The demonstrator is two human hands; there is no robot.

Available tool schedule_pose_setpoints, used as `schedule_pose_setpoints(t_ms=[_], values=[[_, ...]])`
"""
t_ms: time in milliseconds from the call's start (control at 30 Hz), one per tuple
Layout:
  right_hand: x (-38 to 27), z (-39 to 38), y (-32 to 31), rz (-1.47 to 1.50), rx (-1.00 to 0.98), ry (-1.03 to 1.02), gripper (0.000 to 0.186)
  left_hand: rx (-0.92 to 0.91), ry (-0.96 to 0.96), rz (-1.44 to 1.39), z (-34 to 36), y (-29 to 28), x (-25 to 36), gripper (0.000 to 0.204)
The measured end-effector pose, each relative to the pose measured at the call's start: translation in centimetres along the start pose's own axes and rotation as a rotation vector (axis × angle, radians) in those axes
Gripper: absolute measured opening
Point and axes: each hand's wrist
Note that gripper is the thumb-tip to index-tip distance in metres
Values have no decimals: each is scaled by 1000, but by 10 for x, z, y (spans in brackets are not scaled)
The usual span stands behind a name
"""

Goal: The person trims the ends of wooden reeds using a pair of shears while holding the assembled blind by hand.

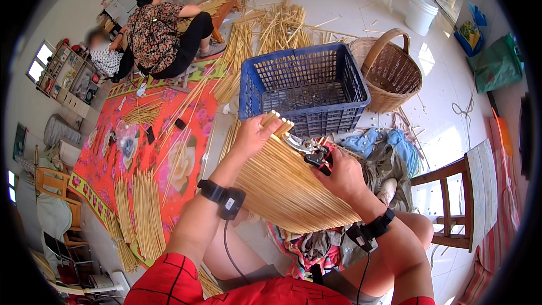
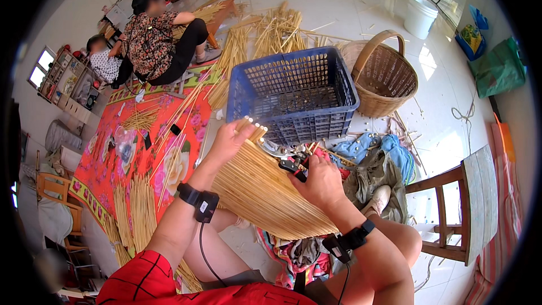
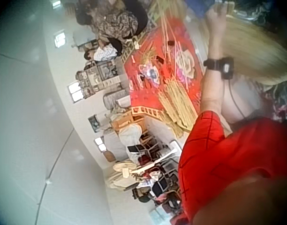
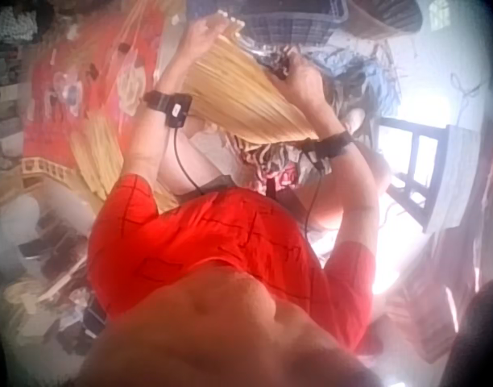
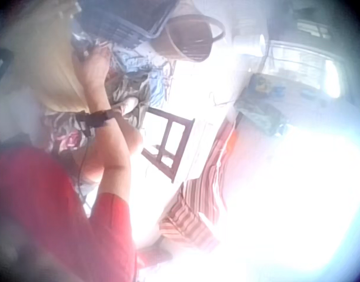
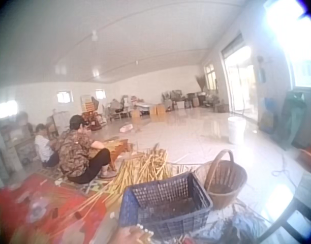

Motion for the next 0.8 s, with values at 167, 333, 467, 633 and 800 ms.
schedule_pose_setpoints(t_ms=[167, 333, 467, 633, 800], values=[[-4, -1, -4, -65, -1, -38, 53, -4, -1, -22, -2, -3, 4, 51], [-1, -1, -7, -133, 2, -76, 51, 17, 1, -12, -1, -2, 0, 51], [-2, -6, -9, -79, 49, -60, 50, 25, 2, 12, 1, -3, -9, 51], [0, -11, -34, 107, -3, 76, 57, 25, 15, 19, 0, -4, -7, 51], [3, -12, -27, 140, -92, 75, 64, 1, 7, -9, -3, -5, -1, 50]])
Point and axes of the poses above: each hand's wrist, its own z-axis towards the middle knuckle, its own y-axis out of the palm, x = y × z, and after that the axes turned 11 degrees about z, right-handed
